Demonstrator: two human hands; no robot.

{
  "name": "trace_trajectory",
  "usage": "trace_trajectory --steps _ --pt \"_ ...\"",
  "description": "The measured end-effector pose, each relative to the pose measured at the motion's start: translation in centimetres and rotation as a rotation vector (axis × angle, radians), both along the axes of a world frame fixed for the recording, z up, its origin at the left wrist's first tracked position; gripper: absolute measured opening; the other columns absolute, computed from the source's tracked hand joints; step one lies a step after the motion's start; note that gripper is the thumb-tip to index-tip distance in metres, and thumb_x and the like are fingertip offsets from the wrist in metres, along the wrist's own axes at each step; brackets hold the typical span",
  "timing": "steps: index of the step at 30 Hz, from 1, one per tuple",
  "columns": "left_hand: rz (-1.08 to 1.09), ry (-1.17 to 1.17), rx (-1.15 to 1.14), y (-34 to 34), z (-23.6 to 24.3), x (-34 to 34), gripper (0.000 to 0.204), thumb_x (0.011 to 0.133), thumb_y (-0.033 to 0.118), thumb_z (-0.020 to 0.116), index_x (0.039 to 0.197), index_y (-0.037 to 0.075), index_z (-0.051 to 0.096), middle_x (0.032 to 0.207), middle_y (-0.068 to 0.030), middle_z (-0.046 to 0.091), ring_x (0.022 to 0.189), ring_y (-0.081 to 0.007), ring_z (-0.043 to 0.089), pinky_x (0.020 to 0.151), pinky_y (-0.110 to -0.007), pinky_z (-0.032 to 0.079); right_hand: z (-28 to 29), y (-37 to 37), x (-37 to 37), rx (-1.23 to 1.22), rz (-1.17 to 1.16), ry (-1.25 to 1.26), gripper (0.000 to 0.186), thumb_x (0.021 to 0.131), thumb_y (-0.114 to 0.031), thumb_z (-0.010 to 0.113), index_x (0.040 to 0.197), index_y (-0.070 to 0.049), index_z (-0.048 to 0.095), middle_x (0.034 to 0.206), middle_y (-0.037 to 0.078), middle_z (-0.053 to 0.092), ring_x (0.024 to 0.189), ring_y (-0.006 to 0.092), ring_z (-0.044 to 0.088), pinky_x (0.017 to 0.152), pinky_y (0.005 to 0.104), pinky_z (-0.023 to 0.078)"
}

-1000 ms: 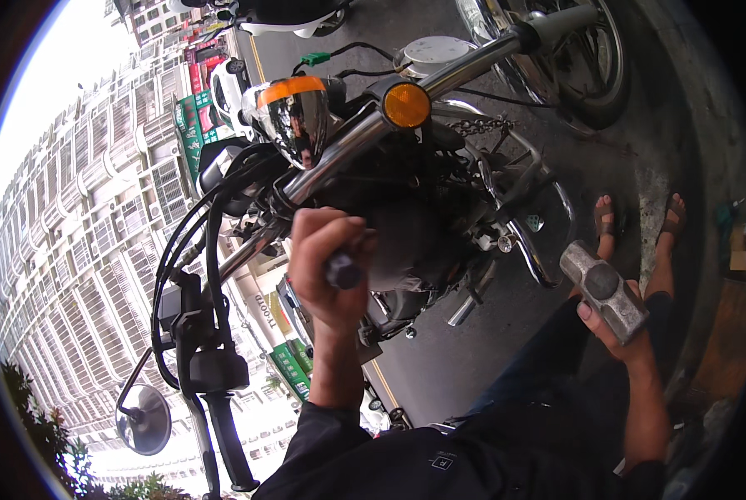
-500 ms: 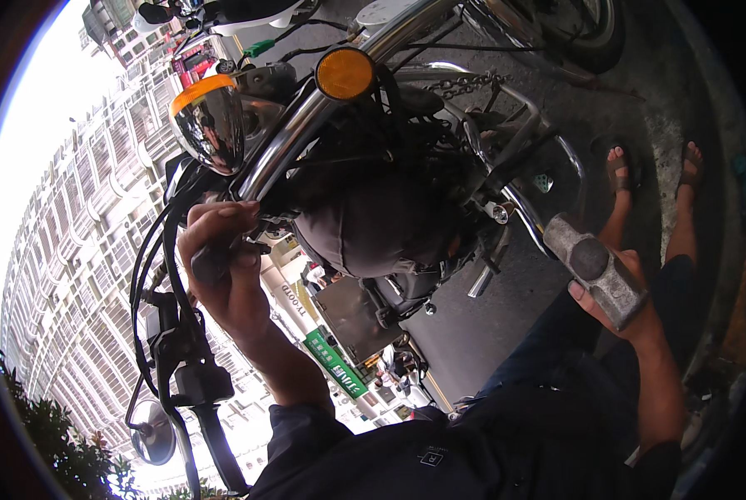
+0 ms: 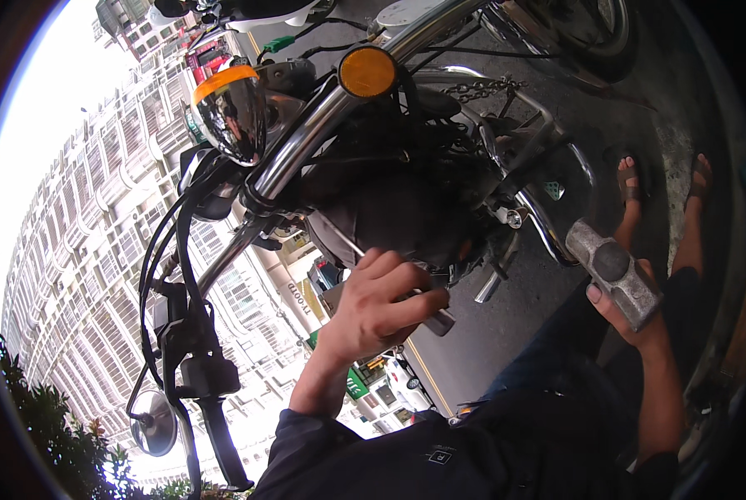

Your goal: The person removes the motorcycle ignition switch using a hammer and a power tool, fits a replacement ignition switch onto the handlebar mount, and connects the wiring harnesses behind the headlight.

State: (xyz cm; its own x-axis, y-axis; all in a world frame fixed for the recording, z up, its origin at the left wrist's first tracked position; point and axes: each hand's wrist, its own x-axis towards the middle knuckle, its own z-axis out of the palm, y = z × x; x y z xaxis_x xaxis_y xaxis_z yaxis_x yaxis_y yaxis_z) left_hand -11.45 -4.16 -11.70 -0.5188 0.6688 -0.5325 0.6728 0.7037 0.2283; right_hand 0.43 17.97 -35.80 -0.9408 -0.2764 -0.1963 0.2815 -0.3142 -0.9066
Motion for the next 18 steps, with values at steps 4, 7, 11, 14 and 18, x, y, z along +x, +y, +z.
trace_trajectory --steps 4,7,11,14,18 --pt "-0.042 -0.025 -0.148 -2.1 -1.3 0.9 0.033 0.063 0.008 0.070 0.094 0.018 0.065 0.079 0.0010 0.051 0.071 -0.0177 0.048 0.063 -0.032 0.035 0.4 -0.7 0.4 0.069 -0.024 -0.010 0.019 0.079 -0.015 0.070 0.088 0.000 0.061 0.077 0.007 0.063 0.070 0.0212 0.060 0.072 0.0337 0.047" --pt "-0.083 -0.012 -0.209 -3.8 -2.0 1.4 0.035 0.063 0.009 0.070 0.096 0.019 0.066 0.080 0.0009 0.051 0.071 -0.0184 0.048 0.063 -0.033 0.034 0.6 -1.6 1.3 0.073 -0.023 -0.015 0.020 0.080 -0.016 0.071 0.090 -0.001 0.062 0.077 0.007 0.062 0.072 0.0208 0.060 0.073 0.0341 0.047" --pt "-0.143 0.044 -0.231 -4.8 -2.7 2.1 0.036 0.066 0.008 0.070 0.099 0.020 0.066 0.080 -0.0001 0.050 0.073 -0.0189 0.047 0.065 -0.033 0.034 0.3 -3.4 2.5 0.117 -0.148 -0.082 0.027 0.080 -0.022 0.072 0.094 -0.001 0.061 0.079 0.008 0.062 0.078 0.0221 0.061 0.078 0.0347 0.048" --pt "-0.201 0.075 -0.249 -5.6 -3.3 2.2 0.036 0.067 0.006 0.067 0.101 0.018 0.067 0.081 -0.0007 0.049 0.074 -0.0184 0.047 0.065 -0.033 0.034 -0.5 -6.5 3.5 0.048 -0.132 -0.057 0.036 0.081 -0.027 0.072 0.104 -0.001 0.059 0.094 0.009 0.060 0.090 0.0226 0.059 0.081 0.0363 0.048" --pt "-0.312 0.119 -0.234 -6.6 -3.8 2.0 0.035 0.070 0.003 0.063 0.103 0.014 0.066 0.078 -0.0010 0.046 0.071 -0.0177 0.046 0.064 -0.033 0.034 -0.7 -11.7 7.4 -0.102 -0.189 -0.304 0.046 0.083 -0.032 0.071 0.115 -0.003 0.055 0.113 0.012 0.054 0.102 0.0247 0.056 0.086 0.0400 0.047"
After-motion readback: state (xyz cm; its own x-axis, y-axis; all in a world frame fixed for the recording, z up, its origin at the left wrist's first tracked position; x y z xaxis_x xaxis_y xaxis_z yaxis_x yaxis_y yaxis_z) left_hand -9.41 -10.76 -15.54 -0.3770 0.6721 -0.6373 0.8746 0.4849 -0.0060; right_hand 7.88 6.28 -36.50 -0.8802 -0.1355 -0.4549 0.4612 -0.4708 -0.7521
